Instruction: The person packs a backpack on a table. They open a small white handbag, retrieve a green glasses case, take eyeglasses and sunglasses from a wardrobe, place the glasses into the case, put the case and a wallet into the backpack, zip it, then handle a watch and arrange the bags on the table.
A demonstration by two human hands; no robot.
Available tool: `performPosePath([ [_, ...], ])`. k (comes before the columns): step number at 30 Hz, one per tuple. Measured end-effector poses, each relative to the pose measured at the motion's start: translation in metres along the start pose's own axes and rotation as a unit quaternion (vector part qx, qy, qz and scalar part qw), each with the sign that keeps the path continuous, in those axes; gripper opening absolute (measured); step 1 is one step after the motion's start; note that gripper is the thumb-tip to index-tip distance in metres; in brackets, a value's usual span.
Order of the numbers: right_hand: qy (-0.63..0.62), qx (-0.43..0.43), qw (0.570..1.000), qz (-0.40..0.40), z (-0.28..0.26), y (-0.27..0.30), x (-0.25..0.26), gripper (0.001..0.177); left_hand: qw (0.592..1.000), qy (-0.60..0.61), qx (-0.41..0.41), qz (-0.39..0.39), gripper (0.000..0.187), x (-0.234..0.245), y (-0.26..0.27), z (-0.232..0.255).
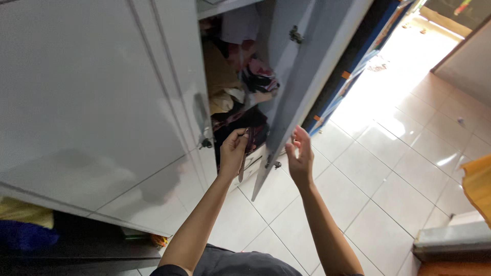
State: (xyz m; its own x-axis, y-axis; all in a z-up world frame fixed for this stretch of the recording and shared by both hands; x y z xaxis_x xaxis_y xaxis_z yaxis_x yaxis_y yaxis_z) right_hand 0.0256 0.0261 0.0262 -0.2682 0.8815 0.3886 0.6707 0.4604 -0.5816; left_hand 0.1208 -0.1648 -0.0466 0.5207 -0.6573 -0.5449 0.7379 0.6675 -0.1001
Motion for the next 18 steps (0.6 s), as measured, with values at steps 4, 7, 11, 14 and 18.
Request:
performPosePath([
  [4, 0.011, 0.029, 0.999, -0.029, -0.036, -0.014, -0.058, 0.052, 0.999, -0.027, -0.021, 0.017, 0.020, 0.040, -0.001, 0.022],
  [7, 0.013, 0.046, 0.998, -0.038, -0.054, -0.027, -0.098, 0.054, 0.999, -0.024, -0.005, 0.037, 0.021, 0.067, -0.002, 0.036],
  [11, 0.015, 0.061, 0.996, -0.058, -0.068, -0.041, -0.150, 0.063, 0.999, -0.031, -0.015, 0.037, 0.024, 0.097, 0.004, 0.058],
  [14, 0.029, 0.070, 0.995, -0.071, -0.076, -0.055, -0.181, 0.067, 0.997, -0.064, -0.015, 0.029, 0.026, 0.112, 0.006, 0.073],
  [18, 0.069, 0.033, 0.993, -0.087, -0.074, -0.068, -0.212, 0.071, 0.995, -0.101, -0.003, 0.029, 0.028, 0.131, 0.007, 0.087],
])
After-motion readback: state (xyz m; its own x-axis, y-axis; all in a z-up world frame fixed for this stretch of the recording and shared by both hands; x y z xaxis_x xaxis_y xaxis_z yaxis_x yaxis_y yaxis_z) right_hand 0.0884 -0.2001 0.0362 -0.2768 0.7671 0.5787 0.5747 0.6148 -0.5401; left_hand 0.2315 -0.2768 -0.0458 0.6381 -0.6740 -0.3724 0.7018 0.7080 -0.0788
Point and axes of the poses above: each hand's wrist, its own y-axis away from the middle knuckle, its own x-axis out of the back of the hand, z = x × y, the point moved 10 cm from there along -y, towards the middle knuckle, and after that the axes turned 8 degrees about y, right-handed, at the moved point
